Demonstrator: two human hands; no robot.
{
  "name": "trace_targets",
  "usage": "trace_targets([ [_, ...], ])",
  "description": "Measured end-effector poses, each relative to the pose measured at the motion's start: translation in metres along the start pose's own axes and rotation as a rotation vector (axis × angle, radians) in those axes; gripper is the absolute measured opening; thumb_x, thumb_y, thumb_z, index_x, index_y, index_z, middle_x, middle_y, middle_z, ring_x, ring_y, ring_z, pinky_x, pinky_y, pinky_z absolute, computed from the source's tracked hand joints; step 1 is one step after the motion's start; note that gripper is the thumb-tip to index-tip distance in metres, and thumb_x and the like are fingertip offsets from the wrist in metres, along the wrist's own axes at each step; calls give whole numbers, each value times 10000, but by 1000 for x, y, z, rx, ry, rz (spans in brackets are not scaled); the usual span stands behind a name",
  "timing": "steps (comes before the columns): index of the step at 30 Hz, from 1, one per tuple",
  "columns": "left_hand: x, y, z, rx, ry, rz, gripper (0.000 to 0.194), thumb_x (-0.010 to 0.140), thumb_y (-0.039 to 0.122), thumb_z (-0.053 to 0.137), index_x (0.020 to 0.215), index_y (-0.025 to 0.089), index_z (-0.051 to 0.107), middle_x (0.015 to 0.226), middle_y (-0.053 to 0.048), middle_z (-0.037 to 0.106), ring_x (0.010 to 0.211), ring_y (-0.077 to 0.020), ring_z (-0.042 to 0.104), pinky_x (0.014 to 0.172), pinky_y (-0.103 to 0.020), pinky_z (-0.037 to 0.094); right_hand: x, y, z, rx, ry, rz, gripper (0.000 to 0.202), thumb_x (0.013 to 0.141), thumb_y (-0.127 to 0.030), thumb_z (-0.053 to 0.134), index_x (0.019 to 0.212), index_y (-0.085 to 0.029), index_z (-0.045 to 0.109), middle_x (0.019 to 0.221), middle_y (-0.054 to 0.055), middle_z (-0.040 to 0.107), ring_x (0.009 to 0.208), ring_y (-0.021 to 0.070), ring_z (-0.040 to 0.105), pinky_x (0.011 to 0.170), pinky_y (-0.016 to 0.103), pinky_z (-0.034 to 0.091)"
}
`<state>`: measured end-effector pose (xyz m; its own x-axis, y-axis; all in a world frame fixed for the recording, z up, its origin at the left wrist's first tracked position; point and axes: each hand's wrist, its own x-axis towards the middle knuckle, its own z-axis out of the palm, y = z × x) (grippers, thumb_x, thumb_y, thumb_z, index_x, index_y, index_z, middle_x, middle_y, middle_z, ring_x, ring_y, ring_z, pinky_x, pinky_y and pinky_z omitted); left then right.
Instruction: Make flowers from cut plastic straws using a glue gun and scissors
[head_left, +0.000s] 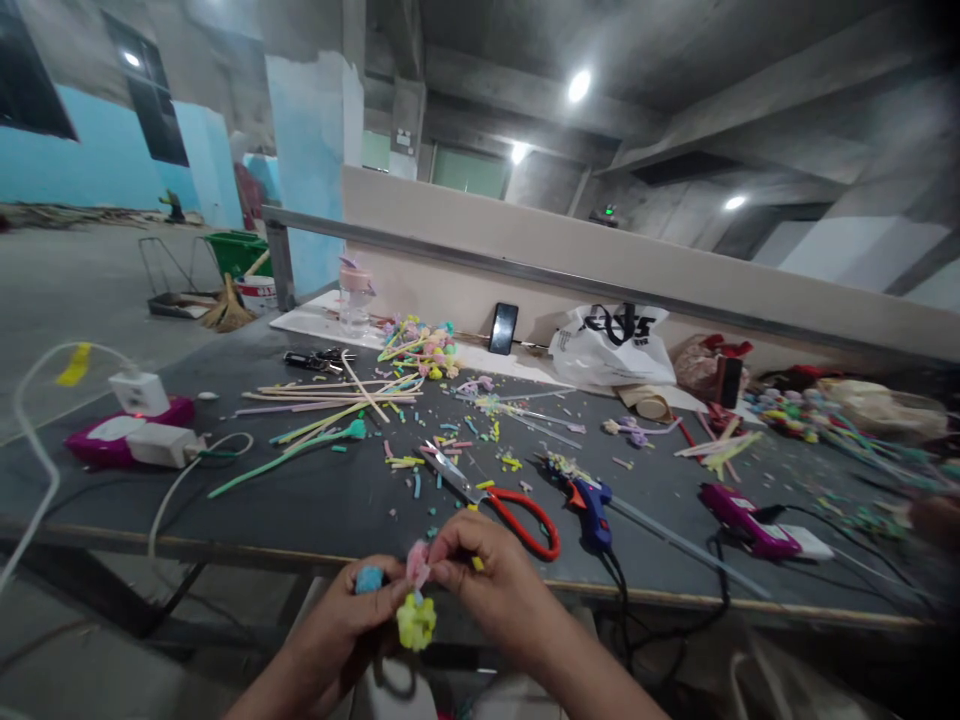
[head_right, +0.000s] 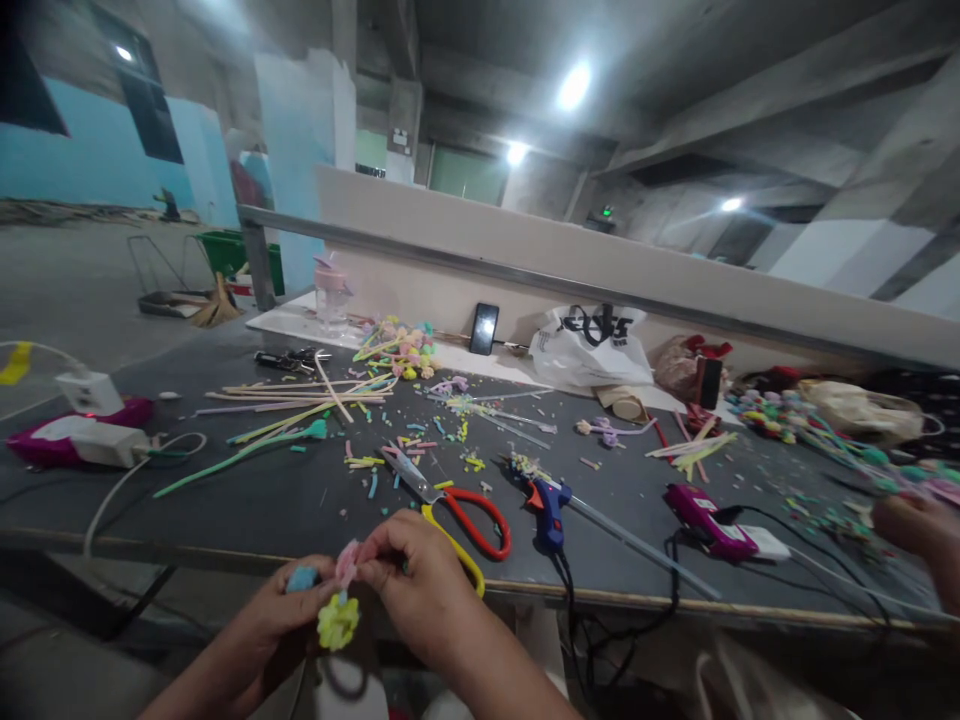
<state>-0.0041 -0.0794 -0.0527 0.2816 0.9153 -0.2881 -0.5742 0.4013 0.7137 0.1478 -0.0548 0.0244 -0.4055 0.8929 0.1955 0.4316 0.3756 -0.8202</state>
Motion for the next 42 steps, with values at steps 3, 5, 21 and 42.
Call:
trace_targets([
  [3, 0, 1, 1, 27, -16, 9, 212, 625, 286, 726, 597, 137, 578, 502, 37, 479, 451, -66, 413, 452, -198, 312, -2, -3, -1, -17, -5, -105, 133, 717, -60, 638, 735, -188, 610, 767, -7, 547, 736, 123, 522, 638, 228, 409],
  [5, -1, 1, 1, 30, -24, 7, 212, 623, 281, 728, 593, 134, 578, 505, 35, 477, 460, -67, 416, 465, -200, 320, -3, -4, -2, -59, -34, -172, 117, 743, -73, 618, 759, -189, 622, 781, 3, 530, 756, 127, 522, 651, 232, 415],
  [21, -1, 2, 2, 130, 12, 61, 267, 587, 310, 748, 546, 114, 571, 488, 52, 409, 464, -51, 324, 449, -179, 268, -3, -1, -2, -425, -13, -273, 215, 740, -3, 544, 728, -205, 617, 804, 30, 589, 816, 177, 538, 724, 320, 364],
  [42, 2, -5, -4, 47, -10, 34, 196, 637, 278, 720, 617, 125, 598, 518, 41, 466, 477, -61, 393, 475, -185, 312, -5, 15, 4, -124, 90, -172, 159, 740, -52, 587, 774, -207, 574, 787, 0, 566, 756, 139, 525, 661, 248, 406],
])
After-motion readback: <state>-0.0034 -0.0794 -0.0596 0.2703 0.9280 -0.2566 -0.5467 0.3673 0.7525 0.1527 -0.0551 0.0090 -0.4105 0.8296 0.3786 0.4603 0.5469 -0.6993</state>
